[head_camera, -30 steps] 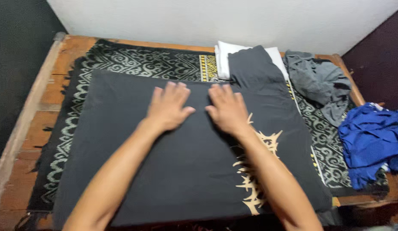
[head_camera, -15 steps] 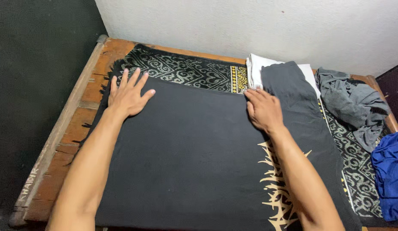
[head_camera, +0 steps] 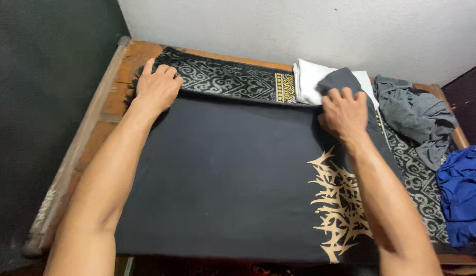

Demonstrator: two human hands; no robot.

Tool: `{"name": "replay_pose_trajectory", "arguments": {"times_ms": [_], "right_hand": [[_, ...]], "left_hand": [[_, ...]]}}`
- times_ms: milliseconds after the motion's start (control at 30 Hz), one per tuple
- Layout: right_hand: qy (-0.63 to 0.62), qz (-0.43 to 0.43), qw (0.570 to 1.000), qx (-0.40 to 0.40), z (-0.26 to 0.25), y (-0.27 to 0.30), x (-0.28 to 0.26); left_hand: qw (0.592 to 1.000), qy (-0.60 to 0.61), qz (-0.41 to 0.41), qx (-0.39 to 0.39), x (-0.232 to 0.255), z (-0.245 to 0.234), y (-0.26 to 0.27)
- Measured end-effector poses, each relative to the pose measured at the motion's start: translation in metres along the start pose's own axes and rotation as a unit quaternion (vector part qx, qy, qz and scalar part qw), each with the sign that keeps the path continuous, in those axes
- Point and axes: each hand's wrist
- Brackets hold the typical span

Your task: The person picks up a t-shirt from a surface, spreads it out, and performs a series of folds by hand until the shirt is folded into a rectangular shape.

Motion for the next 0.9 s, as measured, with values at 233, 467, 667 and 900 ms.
{"name": "replay_pose_trajectory", "arguments": {"times_ms": [233, 467, 667, 900], "right_hand": [[0.03, 0.014, 0.997, 0.074, -0.021, 0.061, 0.033], [0.01, 0.025, 0.995, 0.097, -0.041, 0.166, 0.016], [-0.111, 0.06, 0.984, 0.125, -0.029, 0.189, -0.024], [-0.104, 0.086, 0.978, 0.16, -0.064, 0.206, 0.003]], "left_hand": [[0.996, -0.013, 0.033, 0.087, -0.006, -0.046, 0.055], [0.997, 0.023, 0.01, 0.068, 0.024, -0.088, 0.159], [0.994, 0.084, -0.02, 0.069, 0.049, -0.066, 0.188], [0.994, 0.068, -0.039, 0.078, 0.036, -0.08, 0.202]]}}
Point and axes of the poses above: each hand's wrist, its own y-axis away from the middle knuckle, its own z-axis out of the palm, x = y × z, and after that the axes turned 2 degrees about z, right-handed
